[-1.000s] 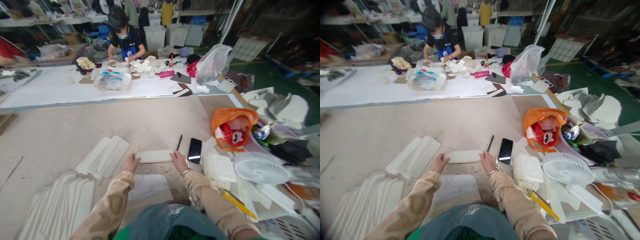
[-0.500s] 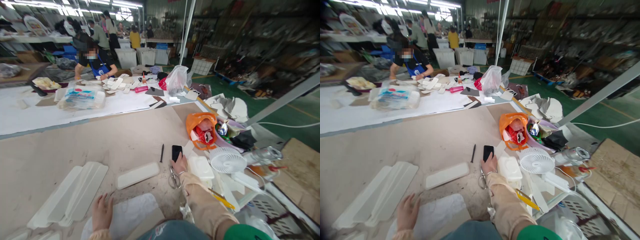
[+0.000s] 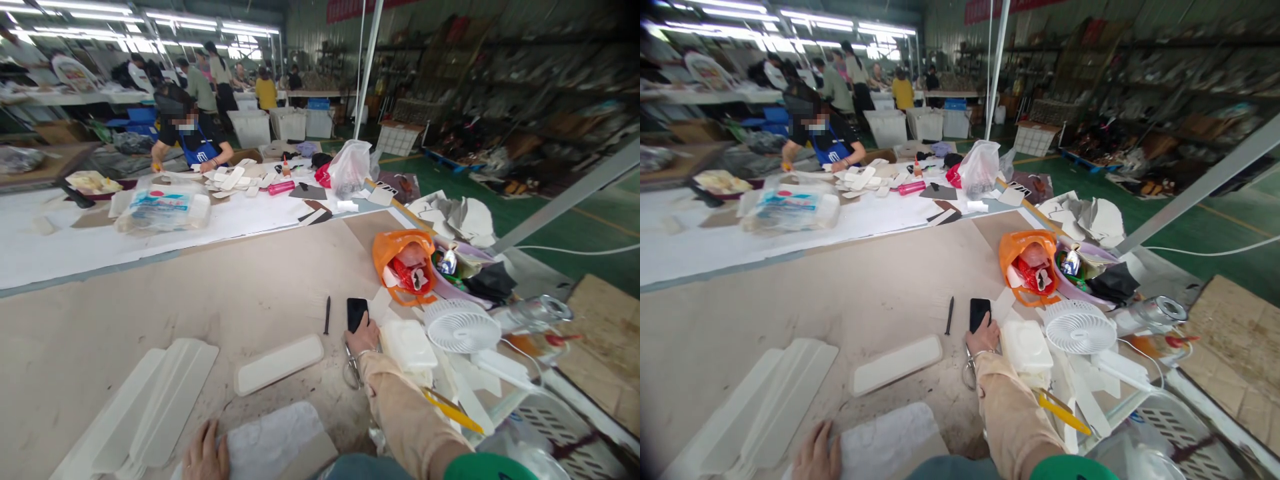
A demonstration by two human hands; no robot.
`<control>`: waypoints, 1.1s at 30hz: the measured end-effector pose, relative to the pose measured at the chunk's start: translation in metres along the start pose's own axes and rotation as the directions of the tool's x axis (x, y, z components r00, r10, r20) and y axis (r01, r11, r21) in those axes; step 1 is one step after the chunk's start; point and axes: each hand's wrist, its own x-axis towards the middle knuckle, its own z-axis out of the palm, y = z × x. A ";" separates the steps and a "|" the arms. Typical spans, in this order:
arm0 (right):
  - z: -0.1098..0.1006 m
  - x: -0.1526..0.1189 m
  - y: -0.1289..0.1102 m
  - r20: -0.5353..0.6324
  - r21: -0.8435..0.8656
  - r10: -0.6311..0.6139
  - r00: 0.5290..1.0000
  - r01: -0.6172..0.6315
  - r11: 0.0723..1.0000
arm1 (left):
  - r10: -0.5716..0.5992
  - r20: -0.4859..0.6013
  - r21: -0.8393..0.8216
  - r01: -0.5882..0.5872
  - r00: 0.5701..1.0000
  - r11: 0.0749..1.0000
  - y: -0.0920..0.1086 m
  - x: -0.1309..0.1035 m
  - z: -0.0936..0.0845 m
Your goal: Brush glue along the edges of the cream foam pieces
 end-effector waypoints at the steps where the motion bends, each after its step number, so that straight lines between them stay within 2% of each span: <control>1: 0.000 0.001 -0.001 0.000 -0.002 0.005 1.000 -0.005 1.000 | 0.012 0.001 0.013 -0.012 1.000 1.000 -0.001 0.000 0.000; 6: -0.001 0.005 -0.003 0.022 -0.013 -0.011 1.000 0.011 1.000 | 0.032 0.020 0.052 -0.033 0.999 0.998 -0.005 -0.001 0.001; 14: -0.002 0.004 -0.003 0.019 0.018 -0.029 0.999 0.028 0.999 | 0.040 -0.012 0.063 -0.039 0.999 0.997 -0.007 -0.002 0.004; 21: 0.001 0.005 -0.002 -0.018 0.071 0.014 1.000 -0.012 0.997 | 0.031 -0.069 -0.002 -0.031 0.997 1.000 -0.007 -0.003 0.006; 27: 0.005 0.014 -0.006 -0.066 0.126 0.027 0.997 -0.019 0.992 | 0.113 -0.005 0.209 -0.109 0.994 0.972 -0.010 -0.004 0.007; 33: 0.010 0.022 -0.008 -0.083 0.143 0.000 0.997 0.012 0.990 | 0.199 -0.018 0.280 -0.186 0.980 0.942 -0.011 -0.003 0.005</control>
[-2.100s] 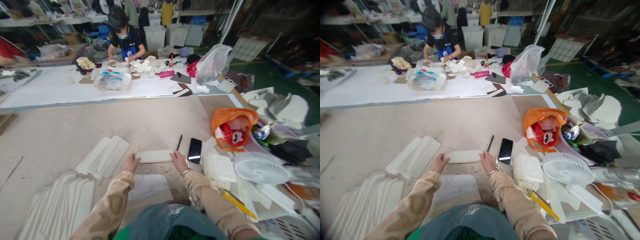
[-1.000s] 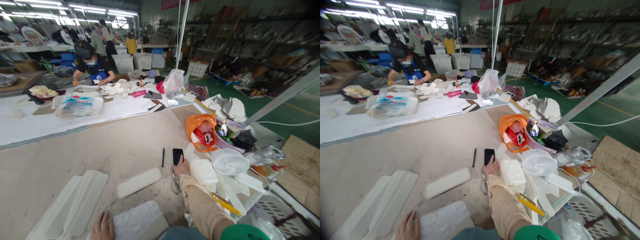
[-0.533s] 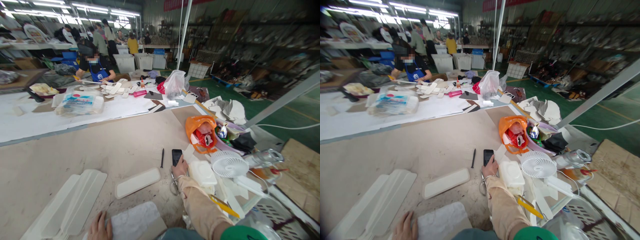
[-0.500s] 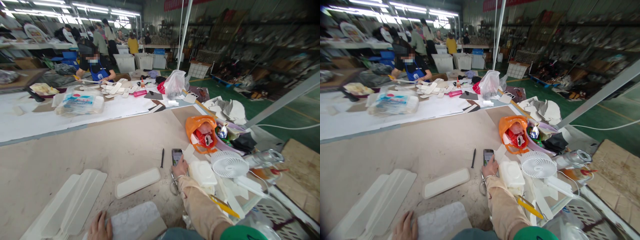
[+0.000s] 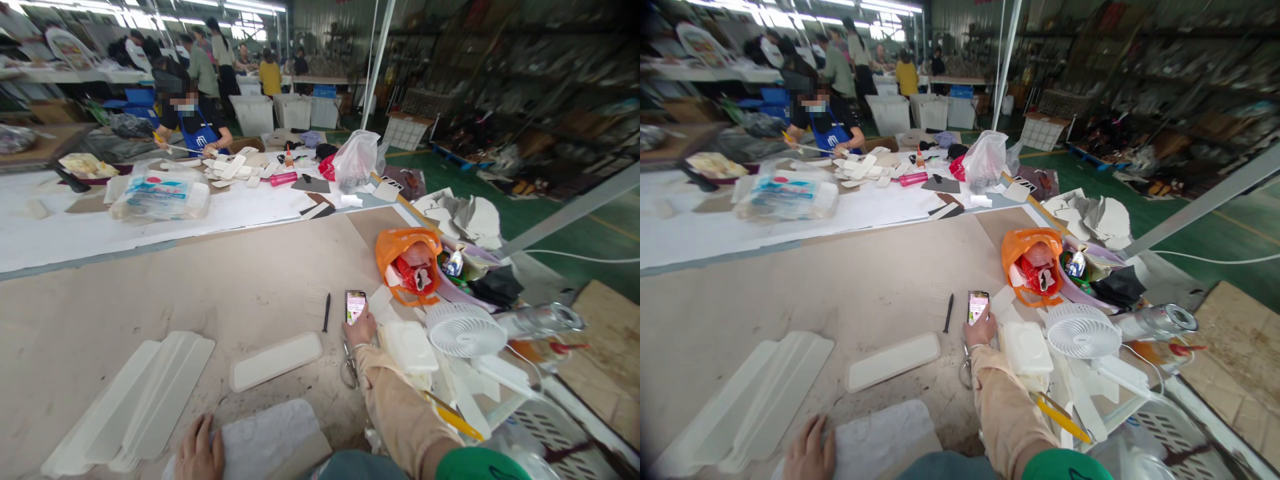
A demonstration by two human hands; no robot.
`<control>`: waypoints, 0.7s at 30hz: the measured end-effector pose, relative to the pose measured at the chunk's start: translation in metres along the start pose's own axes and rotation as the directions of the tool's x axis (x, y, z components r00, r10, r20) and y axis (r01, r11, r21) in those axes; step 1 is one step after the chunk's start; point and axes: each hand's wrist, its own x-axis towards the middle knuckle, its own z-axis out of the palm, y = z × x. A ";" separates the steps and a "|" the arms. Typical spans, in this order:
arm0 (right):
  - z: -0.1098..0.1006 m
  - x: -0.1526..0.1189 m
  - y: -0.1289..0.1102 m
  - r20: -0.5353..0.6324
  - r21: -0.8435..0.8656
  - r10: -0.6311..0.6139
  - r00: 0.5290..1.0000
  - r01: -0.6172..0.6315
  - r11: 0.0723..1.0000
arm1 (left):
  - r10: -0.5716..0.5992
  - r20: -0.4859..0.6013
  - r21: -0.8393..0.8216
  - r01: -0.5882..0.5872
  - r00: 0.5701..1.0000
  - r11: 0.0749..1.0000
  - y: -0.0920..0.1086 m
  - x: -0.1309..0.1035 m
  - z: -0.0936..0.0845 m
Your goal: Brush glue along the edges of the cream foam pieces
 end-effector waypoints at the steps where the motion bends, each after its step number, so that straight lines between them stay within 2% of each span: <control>1: 0.000 -0.001 0.000 -0.001 -0.001 -0.009 1.000 0.009 1.000 | -0.002 0.000 0.001 0.002 1.000 1.000 0.000 0.000 0.000; 4: 0.001 -0.009 0.000 -0.011 -0.014 -0.065 0.998 0.065 0.998 | -0.026 0.013 -0.006 0.026 1.000 1.000 -0.001 -0.001 0.001; 6: 0.002 -0.016 0.000 -0.021 -0.024 -0.163 0.986 0.162 0.986 | -0.041 0.028 -0.018 0.042 0.999 0.999 -0.001 -0.001 0.001; 9: 0.004 -0.030 0.002 0.008 -0.024 -0.329 0.944 0.330 0.944 | -0.066 0.054 -0.045 0.069 0.996 0.997 -0.001 -0.002 0.002; 13: -0.001 -0.060 0.012 0.100 0.008 -0.456 0.885 0.457 0.889 | -0.117 0.095 -0.082 0.125 0.989 0.989 -0.003 -0.003 0.003; 16: -0.012 -0.093 0.027 0.180 0.057 -0.585 0.791 0.585 0.809 | -0.130 0.128 -0.093 0.142 0.983 0.985 -0.005 -0.004 0.005; 21: -0.016 -0.138 0.067 0.296 0.136 -0.765 0.572 0.767 0.627 | -0.130 0.133 -0.069 0.140 0.983 0.988 -0.005 -0.004 0.006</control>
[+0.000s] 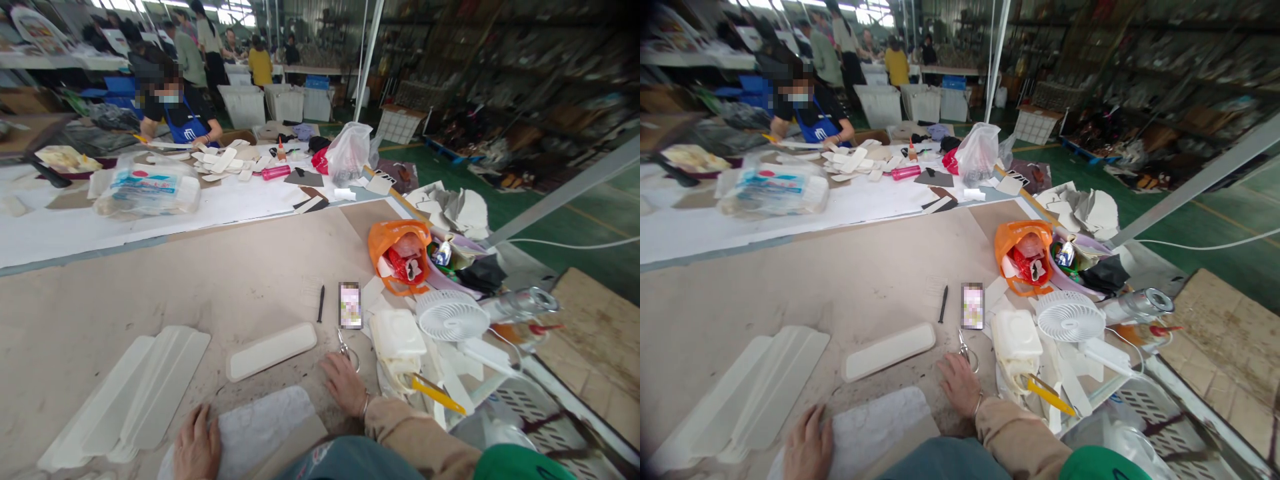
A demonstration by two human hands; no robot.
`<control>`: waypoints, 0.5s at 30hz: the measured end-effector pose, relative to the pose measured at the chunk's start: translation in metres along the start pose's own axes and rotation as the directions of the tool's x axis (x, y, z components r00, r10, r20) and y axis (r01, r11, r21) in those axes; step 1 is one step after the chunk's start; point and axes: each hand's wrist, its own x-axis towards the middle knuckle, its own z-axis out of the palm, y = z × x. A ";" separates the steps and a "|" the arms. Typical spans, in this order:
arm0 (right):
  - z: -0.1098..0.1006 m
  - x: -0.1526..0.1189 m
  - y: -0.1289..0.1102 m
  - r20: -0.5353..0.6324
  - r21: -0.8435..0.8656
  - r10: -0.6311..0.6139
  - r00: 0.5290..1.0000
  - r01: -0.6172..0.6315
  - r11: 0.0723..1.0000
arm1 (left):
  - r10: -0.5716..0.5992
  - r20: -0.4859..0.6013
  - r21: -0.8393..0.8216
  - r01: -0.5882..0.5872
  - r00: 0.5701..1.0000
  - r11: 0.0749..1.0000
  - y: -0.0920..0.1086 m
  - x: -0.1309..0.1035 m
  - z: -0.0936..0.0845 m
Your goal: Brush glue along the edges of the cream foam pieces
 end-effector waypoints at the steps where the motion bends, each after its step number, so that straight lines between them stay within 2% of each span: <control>1: 0.005 -0.008 0.003 0.024 -0.022 -0.023 0.999 0.023 0.999 | -0.001 -0.001 0.007 0.001 1.000 1.000 0.001 0.000 0.000; 6: 0.025 -0.021 0.020 0.129 -0.139 -0.065 0.989 0.083 0.987 | 0.014 -0.022 0.039 -0.013 1.000 0.999 0.007 0.001 -0.004; 15: 0.020 -0.020 0.021 0.143 -0.071 -0.070 0.987 0.081 0.994 | -0.018 0.002 0.053 0.018 1.000 0.998 0.010 0.002 -0.007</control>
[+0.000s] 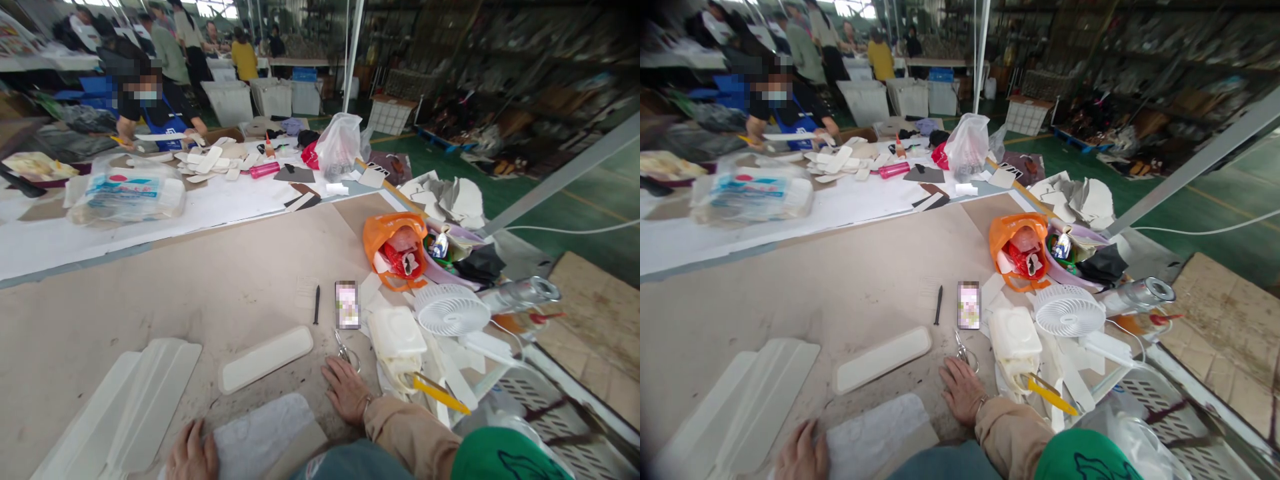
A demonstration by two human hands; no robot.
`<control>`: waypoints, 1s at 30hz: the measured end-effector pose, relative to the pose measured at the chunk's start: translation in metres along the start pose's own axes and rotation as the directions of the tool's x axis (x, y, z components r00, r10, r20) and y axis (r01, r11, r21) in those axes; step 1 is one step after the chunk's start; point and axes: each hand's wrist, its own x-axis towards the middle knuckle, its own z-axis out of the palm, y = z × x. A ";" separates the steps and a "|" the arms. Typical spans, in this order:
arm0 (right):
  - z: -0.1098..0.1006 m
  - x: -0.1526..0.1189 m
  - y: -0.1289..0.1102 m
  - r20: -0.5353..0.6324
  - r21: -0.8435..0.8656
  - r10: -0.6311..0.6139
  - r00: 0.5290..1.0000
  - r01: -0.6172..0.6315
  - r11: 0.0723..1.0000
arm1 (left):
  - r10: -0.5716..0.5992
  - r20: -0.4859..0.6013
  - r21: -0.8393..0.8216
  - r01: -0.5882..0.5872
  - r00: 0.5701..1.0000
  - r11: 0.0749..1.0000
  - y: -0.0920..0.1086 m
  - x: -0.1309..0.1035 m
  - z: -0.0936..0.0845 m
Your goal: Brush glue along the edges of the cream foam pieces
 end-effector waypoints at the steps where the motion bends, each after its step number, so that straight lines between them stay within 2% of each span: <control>1: 0.000 0.000 0.000 -0.001 0.004 -0.003 1.000 0.003 1.000 | -0.008 -0.008 -0.012 0.008 1.000 1.000 0.001 0.000 -0.001; 8: -0.002 0.000 -0.002 -0.022 0.028 -0.001 1.000 0.002 1.000 | -0.019 -0.007 -0.064 0.018 1.000 0.998 0.005 0.001 -0.008; 16: -0.001 0.000 -0.001 -0.009 0.045 0.009 1.000 -0.008 0.999 | 0.029 -0.011 -0.002 -0.029 1.000 1.000 0.003 0.001 -0.007; 23: -0.007 0.001 -0.003 -0.003 0.065 0.023 1.000 -0.023 0.998 | 0.037 -0.030 -0.029 -0.038 0.999 0.999 0.006 0.002 -0.009; 30: -0.015 0.002 -0.007 -0.007 0.066 0.030 1.000 -0.030 0.997 | -0.002 0.007 -0.054 0.003 1.000 0.999 0.010 0.003 -0.014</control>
